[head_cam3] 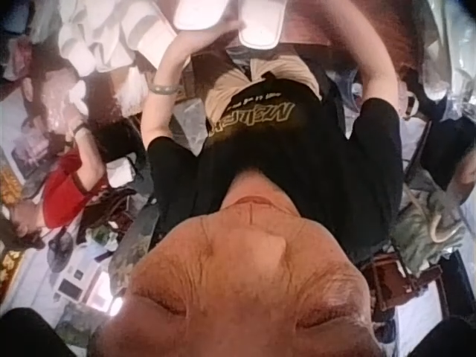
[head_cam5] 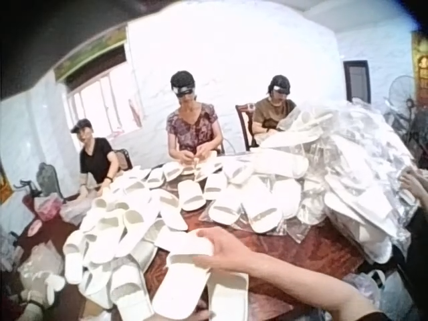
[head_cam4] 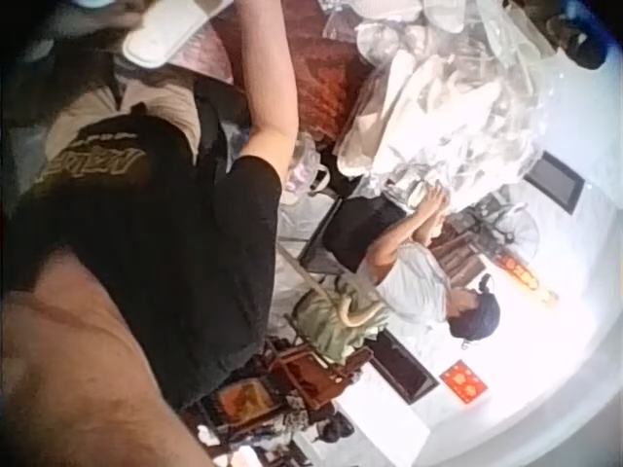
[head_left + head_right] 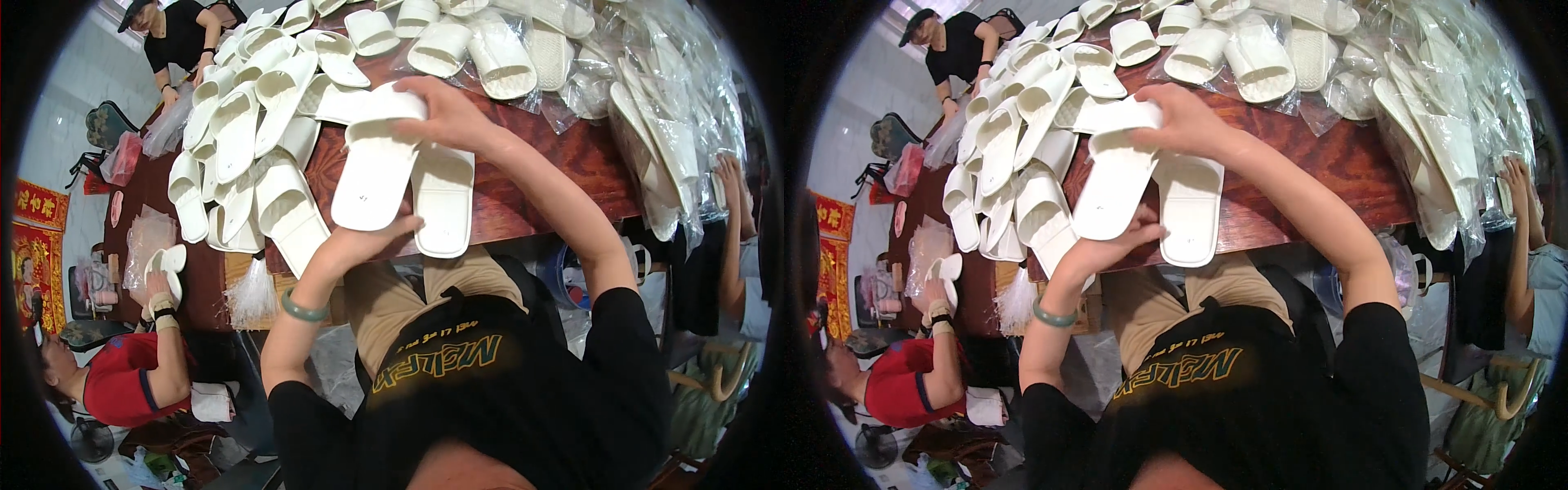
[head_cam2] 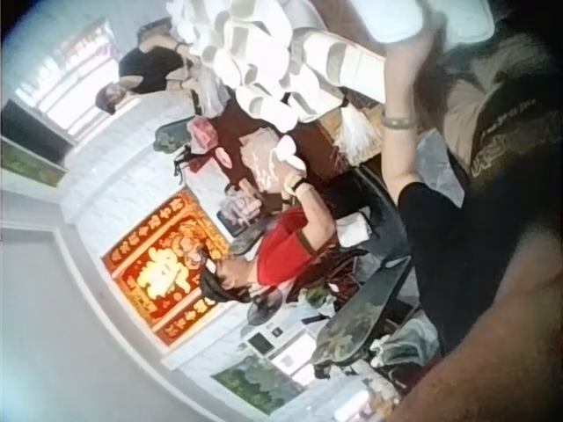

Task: Hand-stitching and assembling parts of white slippers at a production table.

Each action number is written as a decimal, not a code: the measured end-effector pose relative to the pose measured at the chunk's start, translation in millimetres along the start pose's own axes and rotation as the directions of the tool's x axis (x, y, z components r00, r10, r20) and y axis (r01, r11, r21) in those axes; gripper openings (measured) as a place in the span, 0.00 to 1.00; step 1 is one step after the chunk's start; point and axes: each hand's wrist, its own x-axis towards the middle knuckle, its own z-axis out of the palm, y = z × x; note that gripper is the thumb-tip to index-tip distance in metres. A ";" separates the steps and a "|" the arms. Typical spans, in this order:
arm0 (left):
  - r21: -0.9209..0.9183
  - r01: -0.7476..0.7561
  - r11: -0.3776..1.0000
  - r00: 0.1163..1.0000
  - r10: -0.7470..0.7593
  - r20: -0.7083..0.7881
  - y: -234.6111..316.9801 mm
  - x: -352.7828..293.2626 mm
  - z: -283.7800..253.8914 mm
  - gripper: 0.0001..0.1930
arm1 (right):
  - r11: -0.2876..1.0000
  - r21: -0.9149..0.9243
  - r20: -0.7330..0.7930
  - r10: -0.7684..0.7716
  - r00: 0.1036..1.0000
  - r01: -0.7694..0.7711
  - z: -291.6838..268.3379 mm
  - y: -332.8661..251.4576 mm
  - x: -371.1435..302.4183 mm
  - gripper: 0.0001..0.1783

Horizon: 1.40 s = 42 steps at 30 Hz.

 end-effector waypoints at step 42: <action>-0.116 -0.149 0.982 0.858 0.070 -0.509 -43.6 69.8 -31.2 0.15 | 0.988 -0.154 0.275 0.032 0.961 0.011 -68.1 27.5 -60.6 0.34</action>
